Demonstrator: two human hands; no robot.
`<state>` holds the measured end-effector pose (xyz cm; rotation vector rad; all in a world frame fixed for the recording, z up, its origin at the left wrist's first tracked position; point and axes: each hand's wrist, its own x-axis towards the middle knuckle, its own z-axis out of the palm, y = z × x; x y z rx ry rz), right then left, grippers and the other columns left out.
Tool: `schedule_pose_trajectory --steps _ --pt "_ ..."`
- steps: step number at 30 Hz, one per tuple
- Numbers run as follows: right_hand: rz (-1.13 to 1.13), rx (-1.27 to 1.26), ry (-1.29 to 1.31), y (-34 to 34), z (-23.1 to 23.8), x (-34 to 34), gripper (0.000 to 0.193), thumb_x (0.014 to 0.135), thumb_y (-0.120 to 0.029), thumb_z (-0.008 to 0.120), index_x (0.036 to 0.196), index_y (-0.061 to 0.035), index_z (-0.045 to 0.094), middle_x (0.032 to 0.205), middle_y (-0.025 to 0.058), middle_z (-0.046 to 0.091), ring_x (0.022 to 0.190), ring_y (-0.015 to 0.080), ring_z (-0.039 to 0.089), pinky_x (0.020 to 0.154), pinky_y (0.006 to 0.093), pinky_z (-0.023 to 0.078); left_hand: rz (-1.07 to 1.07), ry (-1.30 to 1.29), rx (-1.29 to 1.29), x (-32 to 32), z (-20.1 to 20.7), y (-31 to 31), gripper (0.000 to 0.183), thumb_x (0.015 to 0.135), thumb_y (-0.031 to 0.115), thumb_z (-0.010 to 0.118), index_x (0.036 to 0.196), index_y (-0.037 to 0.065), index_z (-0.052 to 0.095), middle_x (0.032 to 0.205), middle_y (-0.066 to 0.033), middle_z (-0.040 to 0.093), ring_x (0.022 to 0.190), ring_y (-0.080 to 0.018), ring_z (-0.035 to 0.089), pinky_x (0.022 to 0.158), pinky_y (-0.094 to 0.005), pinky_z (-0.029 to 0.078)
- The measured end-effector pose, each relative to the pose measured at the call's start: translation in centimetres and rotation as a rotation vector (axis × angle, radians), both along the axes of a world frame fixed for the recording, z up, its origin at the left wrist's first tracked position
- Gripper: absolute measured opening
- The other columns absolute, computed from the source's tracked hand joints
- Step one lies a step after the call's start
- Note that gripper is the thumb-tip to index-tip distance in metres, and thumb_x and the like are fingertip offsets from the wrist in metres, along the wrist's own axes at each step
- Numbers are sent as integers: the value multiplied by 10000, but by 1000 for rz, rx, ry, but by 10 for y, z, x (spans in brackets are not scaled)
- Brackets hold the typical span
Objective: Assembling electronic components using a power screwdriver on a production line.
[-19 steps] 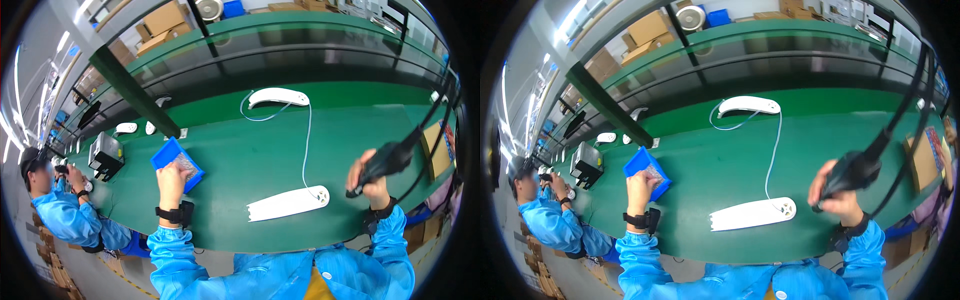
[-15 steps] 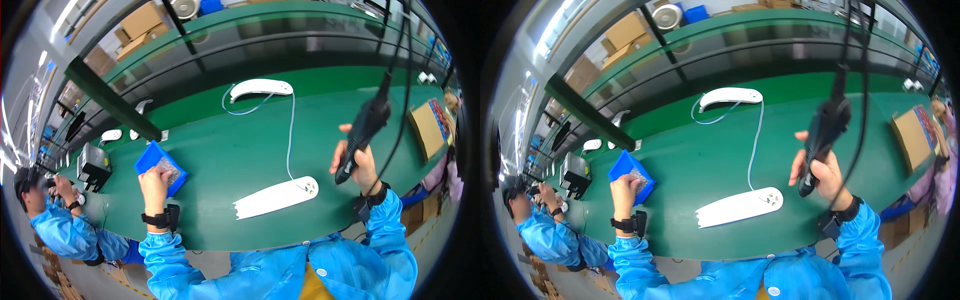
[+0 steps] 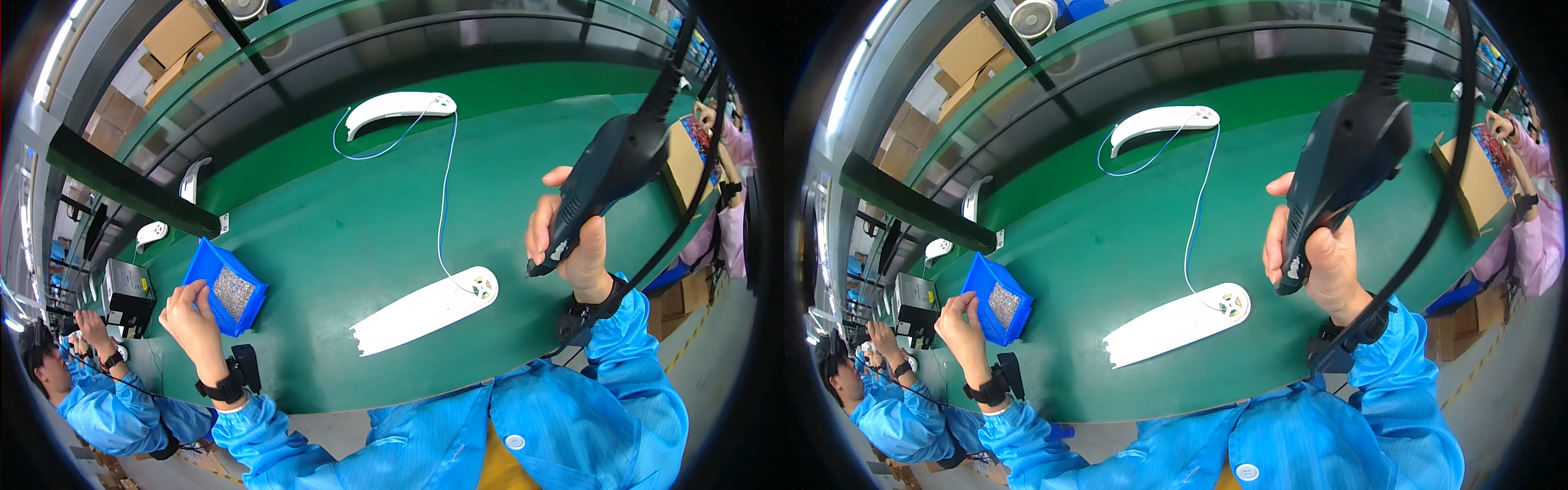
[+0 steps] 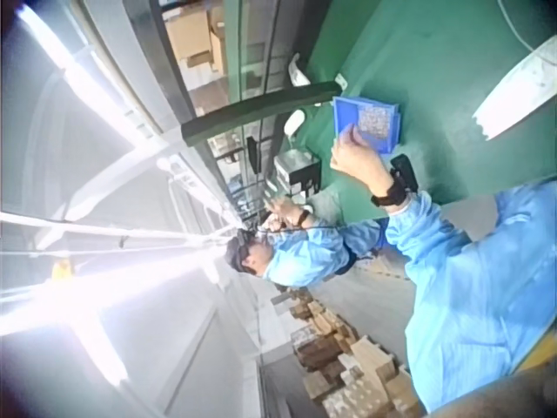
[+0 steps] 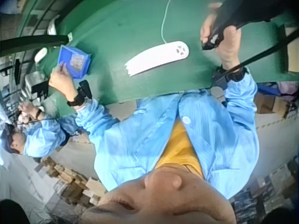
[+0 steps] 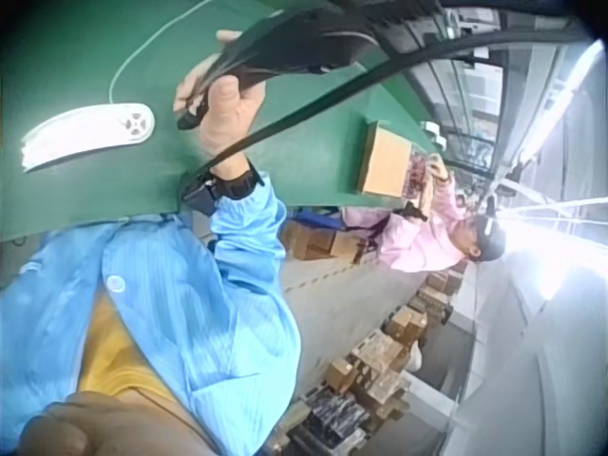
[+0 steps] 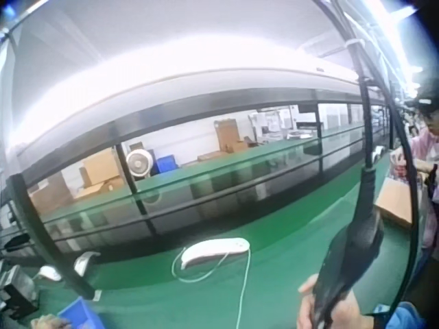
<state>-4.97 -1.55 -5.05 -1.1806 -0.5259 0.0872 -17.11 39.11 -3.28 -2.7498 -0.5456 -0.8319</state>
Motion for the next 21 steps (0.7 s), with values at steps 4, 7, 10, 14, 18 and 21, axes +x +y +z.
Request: schedule_pose_trajectory --steps 4,7,10,14,18,21 --pt "12 117 -60 19 6 -7 727 749 -663 395 1124 -47 302 515 33 436 375 119 453 379 243 399 -533 -32 -452 24 9 -104 55 636 53 640 681 81 624 694 -45 580 713 -215 534 686 -331 387" --pt "143 281 -99 41 16 -18 705 765 -642 397 1126 -46 289 538 53 460 390 139 470 388 253 408 -943 275 -509 24 -1 -175 101 630 136 673 708 116 612 710 7 517 762 -174 496 815 -399 320" --pt "301 384 -181 50 16 -23 680 768 -608 443 1117 -48 280 617 112 514 458 170 513 434 270 438 -1028 261 -588 31 -26 -203 100 650 122 664 740 109 622 711 11 515 760 -149 495 866 -407 290" --pt "317 395 -216 50 14 -24 670 772 -605 438 1113 -49 282 621 113 518 460 170 514 445 270 444 -1029 274 -740 30 -27 -210 92 647 122 663 730 110 623 719 21 533 778 -144 501 882 -413 268" --pt "333 370 -187 49 10 -26 662 775 -595 446 1114 -51 281 646 121 522 486 176 525 475 279 456 -1016 259 -751 29 -30 -209 92 641 123 667 721 113 623 714 30 535 780 -143 502 885 -420 258" --pt "371 386 -202 50 7 -25 646 778 -575 463 1112 -54 281 671 127 526 518 180 537 495 290 463 -1009 261 -777 28 -30 -209 98 634 124 672 716 113 619 713 29 531 781 -146 501 885 -419 257"
